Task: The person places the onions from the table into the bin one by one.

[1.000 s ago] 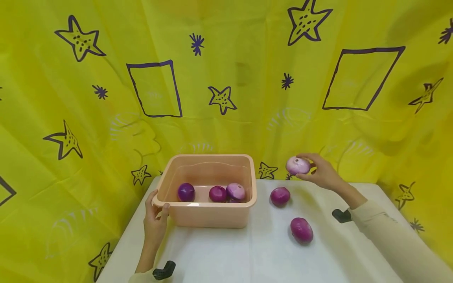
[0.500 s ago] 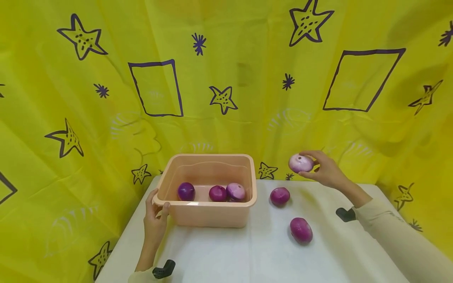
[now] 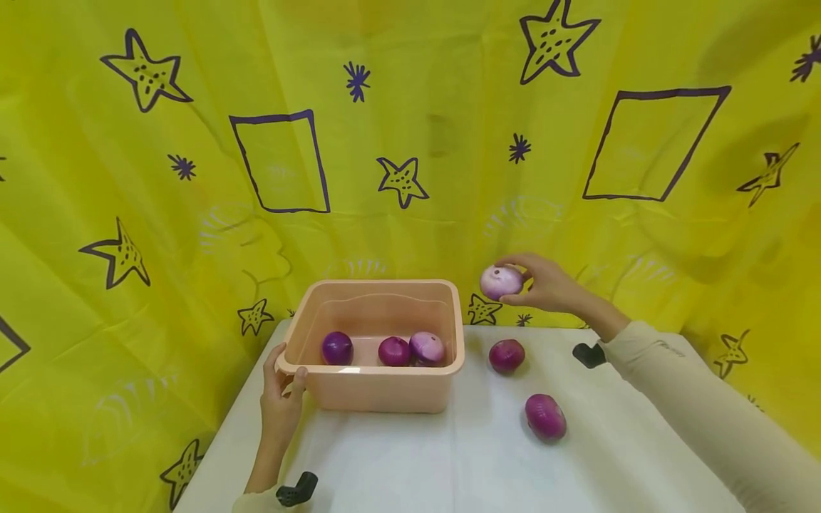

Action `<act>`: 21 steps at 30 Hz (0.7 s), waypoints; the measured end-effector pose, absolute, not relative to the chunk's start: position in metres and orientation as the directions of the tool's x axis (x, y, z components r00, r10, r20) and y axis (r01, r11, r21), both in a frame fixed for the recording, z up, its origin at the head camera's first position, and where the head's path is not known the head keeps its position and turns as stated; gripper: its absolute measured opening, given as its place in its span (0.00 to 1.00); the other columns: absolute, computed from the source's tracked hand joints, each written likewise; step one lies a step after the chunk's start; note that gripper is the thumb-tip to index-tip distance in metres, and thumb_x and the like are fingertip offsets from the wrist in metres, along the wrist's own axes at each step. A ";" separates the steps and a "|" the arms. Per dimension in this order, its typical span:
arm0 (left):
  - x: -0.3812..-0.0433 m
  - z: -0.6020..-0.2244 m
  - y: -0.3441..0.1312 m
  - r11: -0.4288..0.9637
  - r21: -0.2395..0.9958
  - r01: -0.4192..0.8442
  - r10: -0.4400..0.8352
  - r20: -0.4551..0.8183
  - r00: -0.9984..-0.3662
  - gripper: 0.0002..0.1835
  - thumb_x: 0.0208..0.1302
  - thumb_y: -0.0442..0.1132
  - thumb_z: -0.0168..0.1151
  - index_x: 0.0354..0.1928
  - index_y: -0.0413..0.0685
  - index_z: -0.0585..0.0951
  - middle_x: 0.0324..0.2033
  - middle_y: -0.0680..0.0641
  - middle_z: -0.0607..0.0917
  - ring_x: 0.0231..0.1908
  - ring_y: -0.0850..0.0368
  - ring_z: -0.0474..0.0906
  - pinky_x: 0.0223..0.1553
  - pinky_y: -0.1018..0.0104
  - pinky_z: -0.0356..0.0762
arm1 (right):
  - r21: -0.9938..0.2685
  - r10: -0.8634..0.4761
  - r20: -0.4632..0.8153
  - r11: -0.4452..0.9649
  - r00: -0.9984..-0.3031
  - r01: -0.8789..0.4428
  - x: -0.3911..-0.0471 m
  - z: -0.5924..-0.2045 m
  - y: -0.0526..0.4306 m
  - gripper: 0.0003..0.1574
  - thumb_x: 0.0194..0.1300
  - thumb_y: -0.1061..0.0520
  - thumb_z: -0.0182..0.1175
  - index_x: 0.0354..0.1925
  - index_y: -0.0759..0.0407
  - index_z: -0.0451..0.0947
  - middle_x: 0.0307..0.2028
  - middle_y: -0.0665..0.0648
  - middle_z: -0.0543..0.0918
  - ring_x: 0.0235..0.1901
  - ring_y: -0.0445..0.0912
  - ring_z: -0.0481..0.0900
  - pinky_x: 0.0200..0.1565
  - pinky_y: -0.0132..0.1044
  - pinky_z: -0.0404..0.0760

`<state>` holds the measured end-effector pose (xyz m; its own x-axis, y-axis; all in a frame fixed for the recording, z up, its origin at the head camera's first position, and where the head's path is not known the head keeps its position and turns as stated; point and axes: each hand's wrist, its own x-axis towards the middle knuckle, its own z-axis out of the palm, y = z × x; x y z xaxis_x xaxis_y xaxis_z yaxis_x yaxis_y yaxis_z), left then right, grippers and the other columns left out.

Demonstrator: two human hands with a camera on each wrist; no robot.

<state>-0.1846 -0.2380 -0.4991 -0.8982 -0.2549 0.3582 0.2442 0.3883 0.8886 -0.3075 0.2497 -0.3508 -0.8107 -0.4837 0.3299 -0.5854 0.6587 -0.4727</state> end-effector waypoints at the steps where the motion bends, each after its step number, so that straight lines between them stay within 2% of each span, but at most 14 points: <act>1: -0.184 -0.499 -0.238 0.386 0.890 0.244 -0.255 0.357 -0.898 0.33 0.78 0.42 0.56 0.79 0.61 0.56 0.72 0.38 0.71 0.55 0.45 0.78 0.45 0.82 0.76 | -0.471 -0.503 0.325 0.648 -0.801 -0.598 -0.310 -0.347 0.241 0.39 0.55 0.56 0.79 0.63 0.60 0.77 0.58 0.63 0.81 0.47 0.59 0.82 0.46 0.56 0.85; 5: -0.183 -0.498 -0.238 0.392 0.887 0.246 -0.258 0.362 -0.896 0.33 0.78 0.42 0.56 0.79 0.61 0.56 0.72 0.39 0.70 0.55 0.44 0.78 0.45 0.81 0.76 | -0.469 -0.559 0.294 0.623 -0.775 -0.627 -0.318 -0.333 0.207 0.39 0.55 0.55 0.79 0.63 0.59 0.77 0.58 0.62 0.81 0.47 0.58 0.82 0.48 0.56 0.85; 10: -0.183 -0.497 -0.239 0.404 0.880 0.250 -0.256 0.371 -0.892 0.33 0.78 0.41 0.56 0.79 0.60 0.56 0.73 0.38 0.69 0.55 0.44 0.78 0.45 0.81 0.76 | -0.461 -0.602 0.274 0.603 -0.750 -0.652 -0.329 -0.323 0.166 0.39 0.55 0.53 0.79 0.63 0.58 0.77 0.58 0.61 0.82 0.46 0.55 0.83 0.49 0.52 0.85; 17: -0.183 -0.497 -0.238 0.408 0.879 0.247 -0.263 0.372 -0.890 0.33 0.77 0.41 0.56 0.79 0.60 0.57 0.74 0.39 0.68 0.54 0.55 0.77 0.45 0.80 0.76 | -0.436 -0.666 0.282 0.552 -0.690 -0.711 -0.341 -0.323 0.107 0.38 0.54 0.51 0.80 0.60 0.58 0.79 0.56 0.59 0.83 0.51 0.53 0.79 0.53 0.46 0.81; 21: -0.184 -0.496 -0.237 0.412 0.876 0.250 -0.255 0.374 -0.891 0.34 0.77 0.42 0.56 0.79 0.60 0.56 0.75 0.41 0.67 0.55 0.54 0.77 0.47 0.79 0.77 | -0.451 -0.693 0.279 0.516 -0.665 -0.728 -0.343 -0.325 0.082 0.37 0.53 0.52 0.80 0.59 0.58 0.79 0.55 0.58 0.84 0.54 0.52 0.78 0.57 0.47 0.79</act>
<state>-0.1836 -0.2366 -0.4964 -0.8915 -0.2553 0.3743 0.2500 0.4119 0.8763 -0.3426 0.0818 -0.3250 -0.6648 -0.6930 0.2788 -0.7277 0.5165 -0.4514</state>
